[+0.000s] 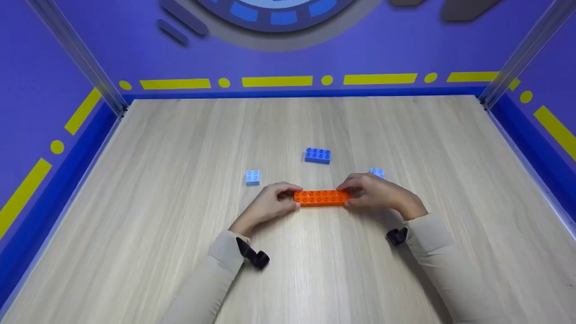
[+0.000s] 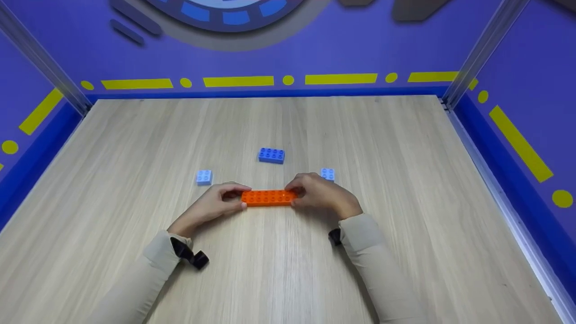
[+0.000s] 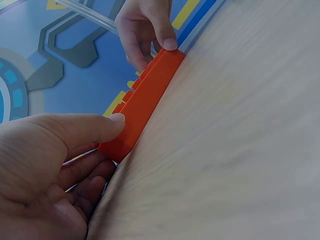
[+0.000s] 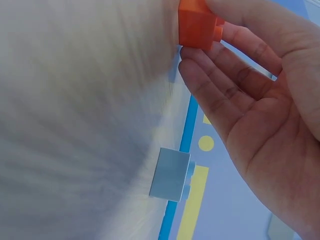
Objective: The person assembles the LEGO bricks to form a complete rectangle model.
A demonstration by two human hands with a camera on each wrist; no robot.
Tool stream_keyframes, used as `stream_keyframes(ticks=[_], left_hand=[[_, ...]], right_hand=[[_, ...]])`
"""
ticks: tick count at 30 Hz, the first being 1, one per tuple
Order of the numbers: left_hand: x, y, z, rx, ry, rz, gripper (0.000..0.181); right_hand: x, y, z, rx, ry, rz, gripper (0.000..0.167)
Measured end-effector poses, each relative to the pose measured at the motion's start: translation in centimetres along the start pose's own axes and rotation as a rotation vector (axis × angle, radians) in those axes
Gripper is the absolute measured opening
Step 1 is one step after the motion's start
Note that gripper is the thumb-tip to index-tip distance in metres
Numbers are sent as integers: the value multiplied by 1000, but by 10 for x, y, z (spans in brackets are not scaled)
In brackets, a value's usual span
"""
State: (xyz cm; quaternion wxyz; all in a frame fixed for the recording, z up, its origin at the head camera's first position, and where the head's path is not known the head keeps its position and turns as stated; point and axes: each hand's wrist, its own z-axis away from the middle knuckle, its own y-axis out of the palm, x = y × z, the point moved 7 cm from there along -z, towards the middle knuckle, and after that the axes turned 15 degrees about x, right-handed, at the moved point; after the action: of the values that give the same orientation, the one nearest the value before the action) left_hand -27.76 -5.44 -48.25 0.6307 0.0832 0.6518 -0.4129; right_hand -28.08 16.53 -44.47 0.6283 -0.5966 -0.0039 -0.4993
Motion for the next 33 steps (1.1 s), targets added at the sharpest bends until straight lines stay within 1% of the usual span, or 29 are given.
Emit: stream_keyframes(ticks=[6, 11, 15, 18, 21, 24, 28, 33], left_hand=[[2, -2, 2, -9, -5, 9, 41], [2, -2, 3, -9, -9, 14, 41], [2, -3, 3, -2, -5, 12, 42], [1, -2, 3, 3, -5, 4, 42], [1, -2, 2, 2, -6, -4, 42], [1, -2, 1, -2, 0, -5, 41], [2, -1, -1, 0, 12, -5, 41], [0, 0, -1, 8, 12, 1, 40]], right_hand=[[0, 0, -2, 3, 21, -2, 33], [2, -1, -3, 12, 38, 0, 37], [2, -2, -3, 15, 57, -39, 43], [1, -4, -4, 14, 80, -66, 44], [1, -8, -5, 8, 95, -42, 42], [2, -14, -7, -4, 92, -28, 41], [2, -23, -9, -21, 111, -41, 42], [3, -33, -15, -41, 127, -1, 41]])
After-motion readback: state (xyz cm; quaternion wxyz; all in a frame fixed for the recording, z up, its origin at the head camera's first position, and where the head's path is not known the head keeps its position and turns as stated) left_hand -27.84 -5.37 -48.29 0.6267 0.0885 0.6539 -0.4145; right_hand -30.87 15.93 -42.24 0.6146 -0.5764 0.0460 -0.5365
